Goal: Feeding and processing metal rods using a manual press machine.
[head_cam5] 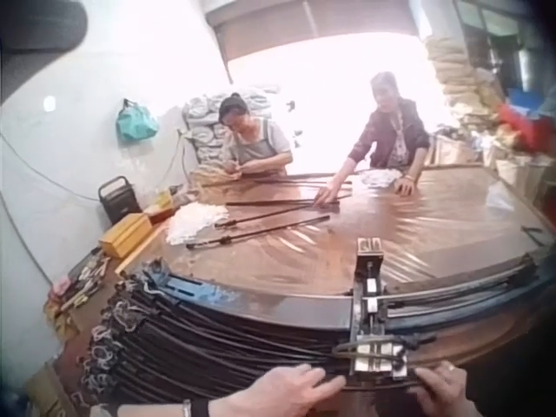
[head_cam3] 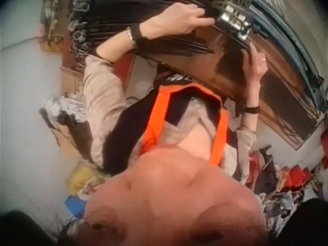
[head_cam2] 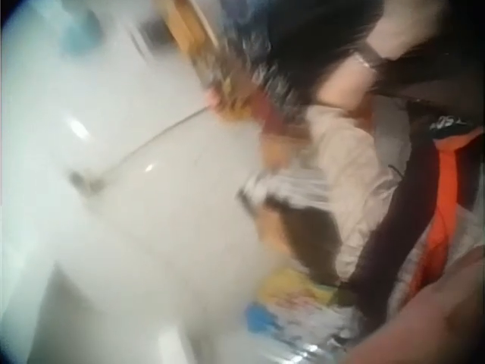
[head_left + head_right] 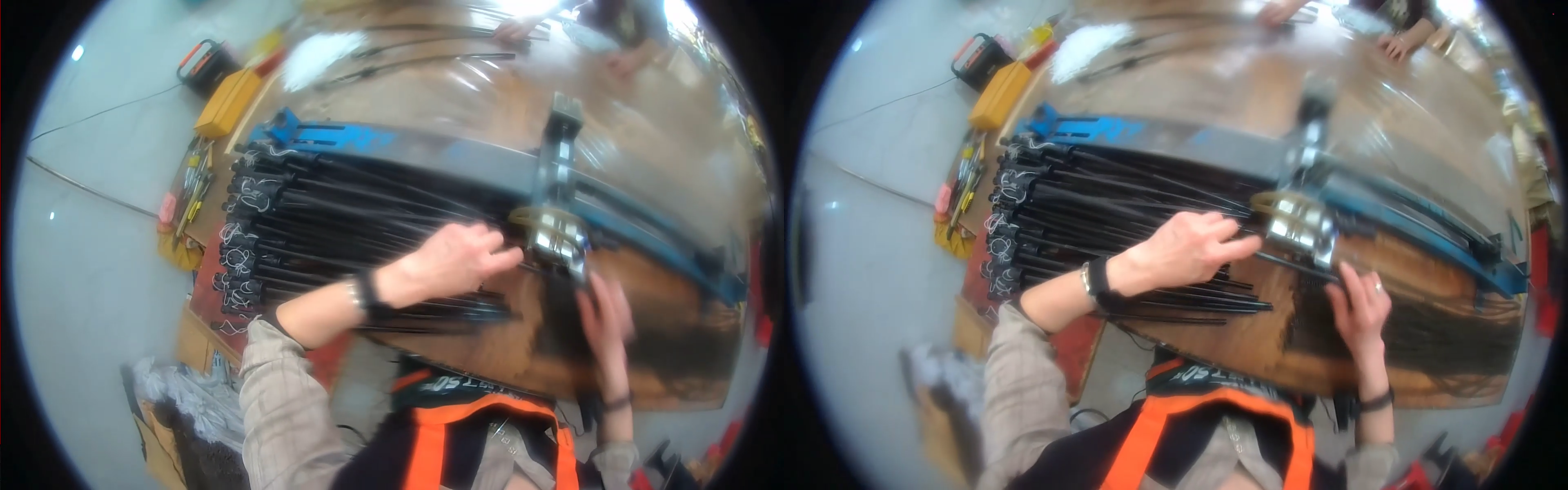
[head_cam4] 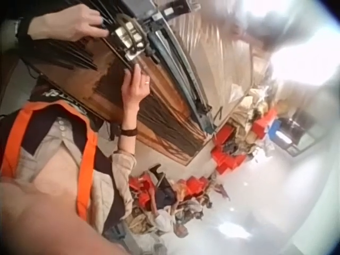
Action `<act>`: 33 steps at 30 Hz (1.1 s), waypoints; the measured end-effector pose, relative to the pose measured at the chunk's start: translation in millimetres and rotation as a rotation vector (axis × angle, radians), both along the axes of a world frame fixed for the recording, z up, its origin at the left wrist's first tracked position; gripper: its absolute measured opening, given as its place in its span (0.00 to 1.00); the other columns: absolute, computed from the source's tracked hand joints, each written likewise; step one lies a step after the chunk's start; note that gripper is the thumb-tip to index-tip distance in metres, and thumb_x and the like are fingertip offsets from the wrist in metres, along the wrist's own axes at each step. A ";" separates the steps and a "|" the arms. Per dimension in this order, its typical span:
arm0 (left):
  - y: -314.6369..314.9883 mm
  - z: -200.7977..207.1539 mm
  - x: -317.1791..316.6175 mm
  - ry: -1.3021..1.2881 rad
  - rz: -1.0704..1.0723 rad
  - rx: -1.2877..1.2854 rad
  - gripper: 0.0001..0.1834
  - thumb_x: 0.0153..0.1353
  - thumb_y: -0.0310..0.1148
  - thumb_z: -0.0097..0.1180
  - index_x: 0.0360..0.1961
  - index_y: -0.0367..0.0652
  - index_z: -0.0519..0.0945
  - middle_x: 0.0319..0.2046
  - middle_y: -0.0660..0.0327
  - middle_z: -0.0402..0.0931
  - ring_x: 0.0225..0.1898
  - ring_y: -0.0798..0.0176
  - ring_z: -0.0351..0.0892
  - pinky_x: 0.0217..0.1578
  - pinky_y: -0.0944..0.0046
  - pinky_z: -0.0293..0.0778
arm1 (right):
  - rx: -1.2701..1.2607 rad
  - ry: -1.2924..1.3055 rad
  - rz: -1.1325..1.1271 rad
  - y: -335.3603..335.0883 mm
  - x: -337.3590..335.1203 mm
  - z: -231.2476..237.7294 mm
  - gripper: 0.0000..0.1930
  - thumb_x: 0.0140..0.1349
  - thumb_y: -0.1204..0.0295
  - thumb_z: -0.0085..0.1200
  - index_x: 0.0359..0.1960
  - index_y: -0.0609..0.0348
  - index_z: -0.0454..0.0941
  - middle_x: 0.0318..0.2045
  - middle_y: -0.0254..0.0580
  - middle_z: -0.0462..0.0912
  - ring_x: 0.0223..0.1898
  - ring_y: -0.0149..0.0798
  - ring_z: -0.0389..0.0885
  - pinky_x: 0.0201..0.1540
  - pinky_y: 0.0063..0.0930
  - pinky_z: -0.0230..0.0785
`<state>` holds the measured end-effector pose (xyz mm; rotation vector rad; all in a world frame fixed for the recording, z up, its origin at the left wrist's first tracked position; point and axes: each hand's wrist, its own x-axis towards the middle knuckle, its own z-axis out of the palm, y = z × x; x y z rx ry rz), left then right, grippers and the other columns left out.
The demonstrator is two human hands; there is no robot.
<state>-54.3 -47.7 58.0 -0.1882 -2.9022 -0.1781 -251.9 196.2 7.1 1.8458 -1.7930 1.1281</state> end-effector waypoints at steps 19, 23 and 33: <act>49.8 40.3 -49.0 0.197 -0.163 -0.116 0.20 0.57 0.20 0.58 0.53 0.41 0.80 0.29 0.55 0.74 0.27 0.54 0.74 0.24 0.56 0.71 | 0.039 0.001 -0.444 88.4 -98.2 18.7 0.19 0.59 0.67 0.64 0.53 0.50 0.81 0.24 0.38 0.81 0.25 0.39 0.80 0.28 0.33 0.76; 89.0 14.1 -64.7 0.261 -0.147 0.040 0.23 0.55 0.19 0.60 0.54 0.44 0.81 0.30 0.54 0.74 0.28 0.53 0.75 0.26 0.57 0.71 | 0.025 0.073 -0.377 88.0 -86.0 29.6 0.23 0.62 0.61 0.61 0.59 0.47 0.75 0.20 0.33 0.78 0.22 0.34 0.80 0.23 0.27 0.74; 110.6 60.9 -104.7 0.133 -0.036 -0.081 0.23 0.55 0.20 0.58 0.54 0.43 0.79 0.27 0.56 0.72 0.28 0.52 0.73 0.28 0.55 0.72 | 0.039 -0.160 -0.681 105.0 -116.6 -9.1 0.24 0.60 0.65 0.64 0.58 0.54 0.77 0.29 0.37 0.81 0.26 0.39 0.80 0.29 0.34 0.76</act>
